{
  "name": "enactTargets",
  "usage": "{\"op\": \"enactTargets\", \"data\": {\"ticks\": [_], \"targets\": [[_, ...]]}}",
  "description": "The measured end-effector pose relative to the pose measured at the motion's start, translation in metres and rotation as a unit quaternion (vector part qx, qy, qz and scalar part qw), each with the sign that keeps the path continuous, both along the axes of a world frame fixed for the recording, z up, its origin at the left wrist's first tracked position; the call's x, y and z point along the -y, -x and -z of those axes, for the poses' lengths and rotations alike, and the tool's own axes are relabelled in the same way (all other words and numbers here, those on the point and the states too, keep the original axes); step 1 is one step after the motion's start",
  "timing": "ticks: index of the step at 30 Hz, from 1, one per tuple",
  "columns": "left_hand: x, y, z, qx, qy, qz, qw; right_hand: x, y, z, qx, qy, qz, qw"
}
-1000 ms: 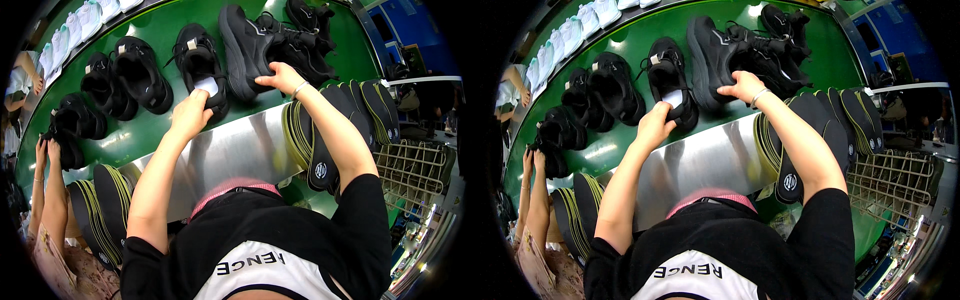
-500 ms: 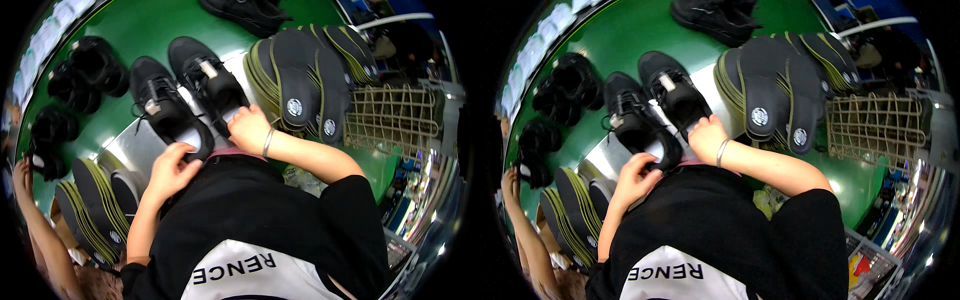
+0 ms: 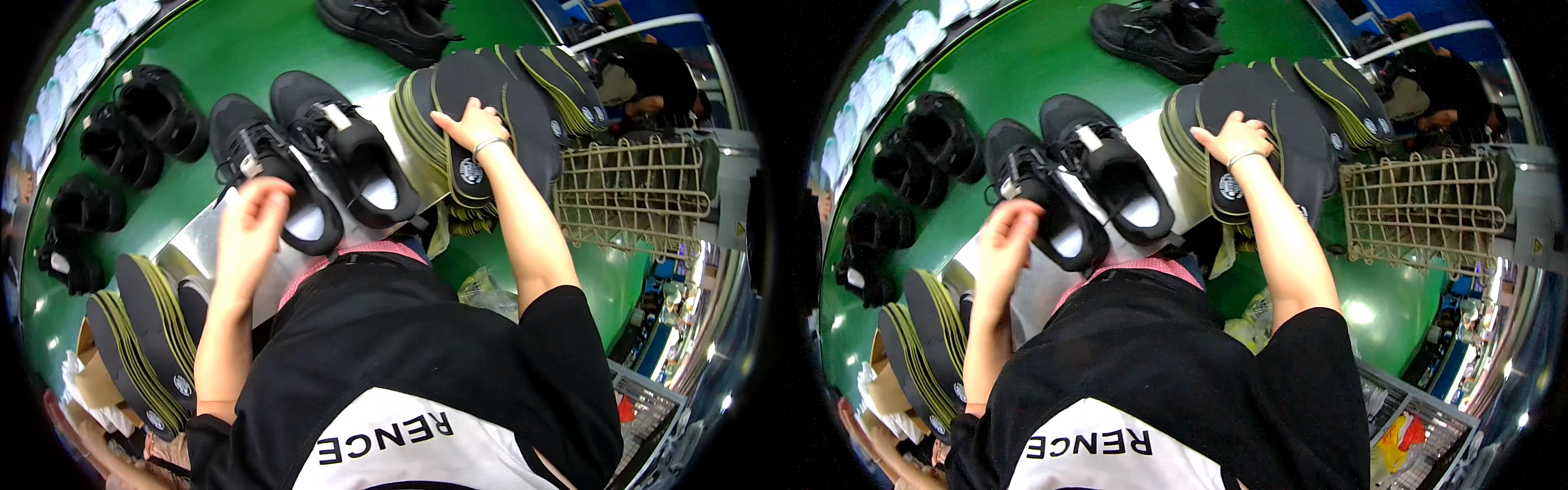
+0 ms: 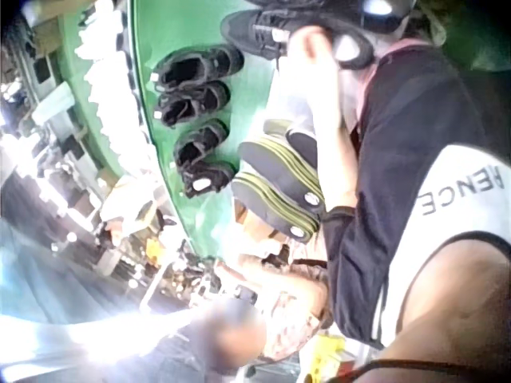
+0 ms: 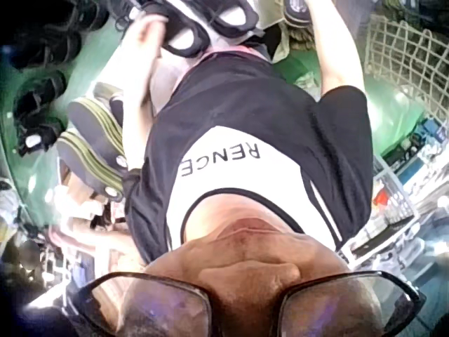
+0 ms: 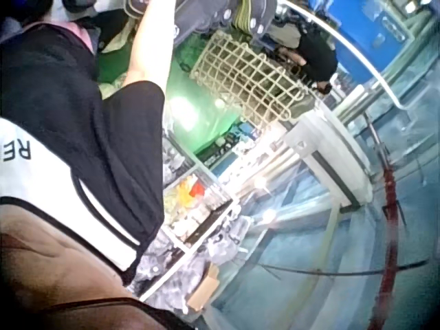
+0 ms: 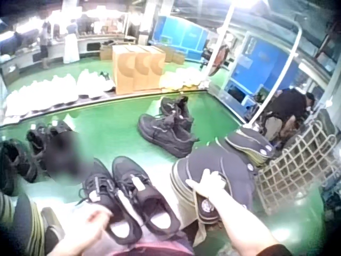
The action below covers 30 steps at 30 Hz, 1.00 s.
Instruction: The person picks up pairs of insoles from stacks and bags, matches them, and inserts each insole into a black shoe on the workbench.
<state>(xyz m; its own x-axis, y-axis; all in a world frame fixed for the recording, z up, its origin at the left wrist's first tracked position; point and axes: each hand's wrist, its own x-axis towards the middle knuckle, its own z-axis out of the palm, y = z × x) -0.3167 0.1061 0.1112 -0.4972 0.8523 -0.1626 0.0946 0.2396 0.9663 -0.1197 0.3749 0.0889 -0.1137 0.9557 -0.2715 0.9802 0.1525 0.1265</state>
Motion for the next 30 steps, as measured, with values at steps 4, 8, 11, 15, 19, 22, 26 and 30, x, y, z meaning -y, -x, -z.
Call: {"op": "enactTargets", "data": {"ticks": [4, 8, 11, 15, 19, 22, 26, 30], "targets": [[0.019, 0.046, 0.008, 0.221, -0.173, -0.274, 0.92, -0.013, -0.001, 0.009, 0.04, 0.026, 0.015, 0.999], [0.016, 0.03, 0.03, -0.091, -0.062, -0.171, 0.979, -0.009, 0.002, -0.017, -0.05, -0.036, -0.019, 0.998], [0.0, 0.018, 0.034, -0.416, -0.061, -0.056, 0.906, 0.001, -0.005, -0.044, -0.179, -0.154, -0.112, 0.965], [-0.015, 0.031, 0.052, -0.469, -0.069, -0.025, 0.88, 0.041, -0.007, -0.094, -0.388, -0.041, -0.336, 0.857], [-0.029, 0.043, 0.042, -0.387, 0.011, -0.057, 0.92, 0.11, 0.011, -0.126, -0.29, 0.149, -0.489, 0.809], [-0.04, 0.055, 0.041, -0.216, 0.085, -0.058, 0.971, 0.128, 0.026, -0.119, -0.128, 0.078, -0.66, 0.736], [-0.035, 0.064, 0.053, -0.042, 0.06, -0.041, 0.996, 0.128, 0.049, -0.104, -0.059, 0.097, -0.691, 0.714], [-0.03, 0.067, 0.049, 0.105, 0.098, -0.015, 0.99, 0.142, 0.066, -0.074, -0.04, 0.076, -0.687, 0.721]]}}
